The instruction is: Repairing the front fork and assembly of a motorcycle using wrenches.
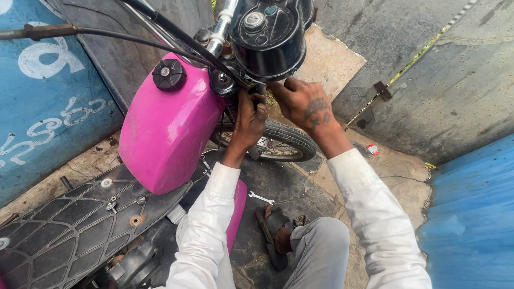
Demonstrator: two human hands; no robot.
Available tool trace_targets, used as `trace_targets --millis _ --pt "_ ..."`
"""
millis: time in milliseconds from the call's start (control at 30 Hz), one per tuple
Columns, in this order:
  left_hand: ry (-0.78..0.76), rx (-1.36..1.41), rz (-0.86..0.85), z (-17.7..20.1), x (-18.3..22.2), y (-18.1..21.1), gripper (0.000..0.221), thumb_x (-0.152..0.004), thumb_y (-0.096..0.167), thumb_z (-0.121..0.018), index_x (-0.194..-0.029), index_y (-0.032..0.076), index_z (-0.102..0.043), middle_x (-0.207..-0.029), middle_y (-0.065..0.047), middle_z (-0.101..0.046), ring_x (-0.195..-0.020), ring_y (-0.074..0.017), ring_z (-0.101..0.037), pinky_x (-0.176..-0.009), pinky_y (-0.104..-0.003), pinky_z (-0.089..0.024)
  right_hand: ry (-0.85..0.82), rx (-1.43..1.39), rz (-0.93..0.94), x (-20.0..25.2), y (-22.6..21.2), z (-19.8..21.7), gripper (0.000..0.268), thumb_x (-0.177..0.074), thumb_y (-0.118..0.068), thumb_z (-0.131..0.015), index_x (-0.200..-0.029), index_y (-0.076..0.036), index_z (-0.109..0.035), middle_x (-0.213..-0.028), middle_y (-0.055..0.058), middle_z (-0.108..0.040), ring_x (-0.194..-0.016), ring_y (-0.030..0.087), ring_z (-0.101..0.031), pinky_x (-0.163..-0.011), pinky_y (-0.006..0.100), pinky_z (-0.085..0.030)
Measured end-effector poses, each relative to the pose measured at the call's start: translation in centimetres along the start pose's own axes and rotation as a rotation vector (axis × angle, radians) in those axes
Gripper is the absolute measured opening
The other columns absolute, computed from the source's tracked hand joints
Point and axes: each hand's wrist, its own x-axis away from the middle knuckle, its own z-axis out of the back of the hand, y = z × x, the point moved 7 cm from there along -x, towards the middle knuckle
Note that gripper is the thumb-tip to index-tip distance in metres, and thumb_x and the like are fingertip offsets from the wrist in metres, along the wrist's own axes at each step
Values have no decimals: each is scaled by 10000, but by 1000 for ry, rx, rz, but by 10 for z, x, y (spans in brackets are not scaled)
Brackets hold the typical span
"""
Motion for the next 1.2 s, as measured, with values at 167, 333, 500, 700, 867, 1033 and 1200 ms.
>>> trace_targets --millis 167,333,500,700,867,1033,1200 --pt "-10 -50 121 -1 0 -1 1017 -987 785 -452 -1585 -9 -235 -1418 -160 -434 -1147 -215 -514 -1035 -390 -487 83 -65 95 -12 38 -13 45 -983 -107 -765 -969 -138 -736 -789 59 -643 -673 209 -643 -635 391 -500" --pt "-25 -8 92 0 2 -10 1050 -972 774 -511 -1616 1 -209 -1463 -158 -418 -1184 -219 -484 -1062 -397 -471 197 89 128 -27 37 -13 110 -833 -38 -757 -875 -97 -675 -868 41 -652 -879 226 -640 -873 426 -491" --pt "-16 -87 111 -3 3 -15 1000 -980 751 -536 -1627 34 -276 -1427 -110 -453 -1178 -190 -499 -1056 -365 -498 189 61 98 -14 38 -14 126 -860 -16 -764 -876 -66 -650 -870 67 -607 -844 248 -590 -806 395 -462" --pt "-17 7 50 -2 2 -6 980 -1001 688 -579 -1619 20 -216 -1446 -118 -422 -1138 -183 -481 -1018 -365 -487 239 89 108 -21 34 -1 128 -821 -29 -771 -871 -70 -660 -895 72 -620 -866 254 -608 -739 396 -447" --pt "-48 -46 116 -2 0 -8 927 -1030 683 -530 -1629 34 -244 -1430 -116 -436 -1164 -181 -503 -1037 -360 -512 131 124 -4 -15 46 -15 127 -911 -46 -744 -839 -70 -642 -833 78 -600 -733 215 -582 -677 389 -457" --pt "-25 11 7 1 -1 -5 940 -1050 701 -485 -1636 24 -199 -1505 -141 -391 -1204 -192 -489 -1070 -375 -491 63 245 -48 6 -45 11 287 -987 -162 -683 -1265 -118 -625 -783 88 -594 -587 197 -587 -502 361 -464" --pt "-54 126 154 -3 3 -5 1049 -993 760 -441 -1672 18 -139 -1320 -139 -520 -1100 -175 -527 -992 -342 -504 -139 276 -240 16 -55 2 693 -908 -107 -609 -1574 -132 -417 -841 147 -609 -631 262 -680 -525 409 -552"
